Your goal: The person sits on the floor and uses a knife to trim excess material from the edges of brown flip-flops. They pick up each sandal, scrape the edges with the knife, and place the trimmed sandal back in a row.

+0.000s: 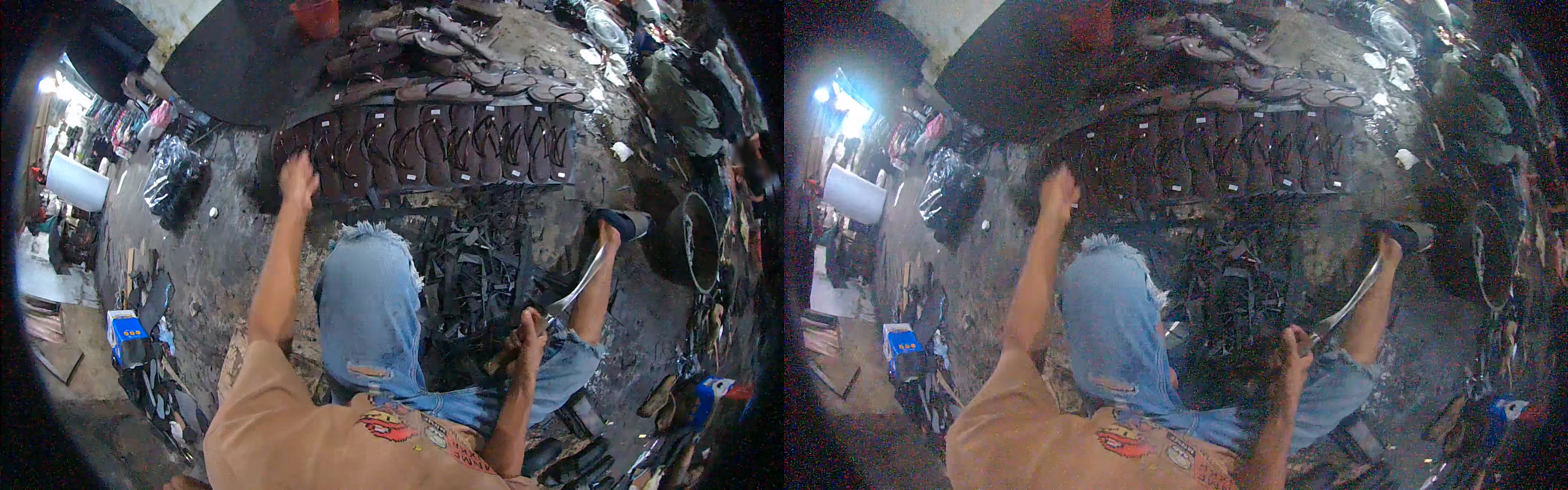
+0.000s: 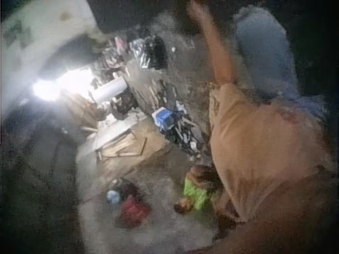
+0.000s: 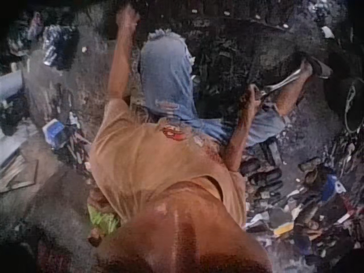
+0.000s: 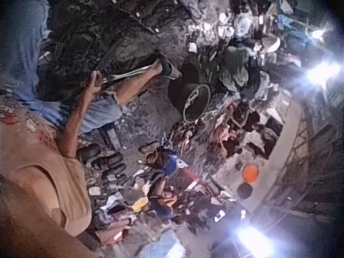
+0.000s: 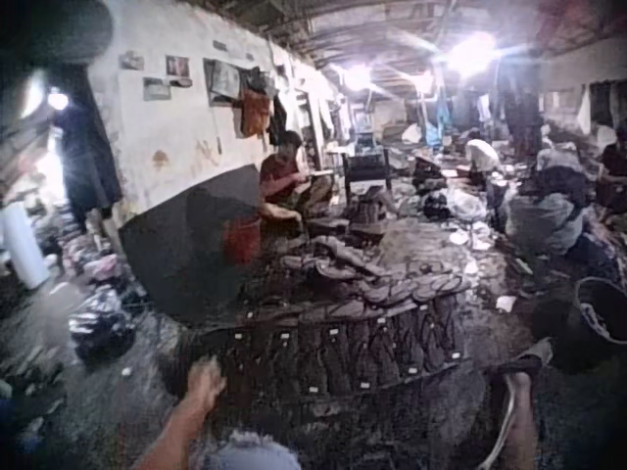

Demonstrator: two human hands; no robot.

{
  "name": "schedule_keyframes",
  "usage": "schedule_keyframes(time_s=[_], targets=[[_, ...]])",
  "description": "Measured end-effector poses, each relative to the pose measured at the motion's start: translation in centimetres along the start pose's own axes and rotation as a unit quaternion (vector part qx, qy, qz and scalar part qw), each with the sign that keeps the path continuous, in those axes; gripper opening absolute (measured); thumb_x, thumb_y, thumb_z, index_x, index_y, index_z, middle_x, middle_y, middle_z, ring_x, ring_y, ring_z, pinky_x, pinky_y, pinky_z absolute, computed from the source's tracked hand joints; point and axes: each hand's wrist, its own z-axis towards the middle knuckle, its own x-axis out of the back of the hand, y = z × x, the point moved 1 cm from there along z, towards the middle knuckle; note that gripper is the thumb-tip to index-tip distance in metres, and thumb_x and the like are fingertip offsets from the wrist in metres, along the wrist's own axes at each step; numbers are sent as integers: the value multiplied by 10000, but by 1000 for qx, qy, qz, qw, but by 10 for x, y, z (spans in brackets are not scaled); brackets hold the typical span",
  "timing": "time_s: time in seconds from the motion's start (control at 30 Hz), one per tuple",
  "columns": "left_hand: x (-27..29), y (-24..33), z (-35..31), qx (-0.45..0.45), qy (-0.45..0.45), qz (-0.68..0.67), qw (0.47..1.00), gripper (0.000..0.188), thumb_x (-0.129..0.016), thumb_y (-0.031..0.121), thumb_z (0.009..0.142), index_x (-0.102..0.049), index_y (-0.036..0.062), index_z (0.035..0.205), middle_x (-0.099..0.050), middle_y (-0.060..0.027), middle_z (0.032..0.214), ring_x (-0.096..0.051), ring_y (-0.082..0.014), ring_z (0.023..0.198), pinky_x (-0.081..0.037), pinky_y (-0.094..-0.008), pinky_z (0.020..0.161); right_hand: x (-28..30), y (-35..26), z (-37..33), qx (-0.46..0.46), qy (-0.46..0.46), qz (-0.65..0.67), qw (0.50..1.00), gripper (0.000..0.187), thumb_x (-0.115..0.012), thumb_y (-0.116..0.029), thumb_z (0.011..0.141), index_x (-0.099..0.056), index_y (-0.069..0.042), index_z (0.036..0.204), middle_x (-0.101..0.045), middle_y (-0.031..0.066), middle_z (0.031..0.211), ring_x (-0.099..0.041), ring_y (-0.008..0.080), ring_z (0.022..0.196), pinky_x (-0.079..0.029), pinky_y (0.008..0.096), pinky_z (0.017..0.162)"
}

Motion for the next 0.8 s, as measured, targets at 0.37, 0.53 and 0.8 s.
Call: schedule_keyframes(time_s=[0.37,0.53,0.8], targets=[[87,-162,130,219,182,-216,934,237,-709,334,802,-585,173,925,-553,24,949,-475,-218,962,-416,-473,888,9,29,18,-77,38,-85,993,279,-747,-295,928,-652,-73,1068,-471,-30,677,-455,89,521,-393,275,470],[150,-136,148,253,134,-213,934,562,-736,448,777,-531,157,1212,-483,-117,1163,-496,-273,957,-497,-437,739,-43,3,76,-50,-21,-141,989,282,-727,-237,939,-637,-65,1143,-434,-36,651,-429,88,516,-381,280,485],[186,-107,91,-16,53,-138,989,346,-704,239,932,-641,98,1242,-532,-4,748,-430,-121,539,-352,-251,499,-65,-24,271,114,11,-131,985,352,-722,-215,927,-664,-31,1221,-633,51,779,-573,113,607,-450,308,531]])
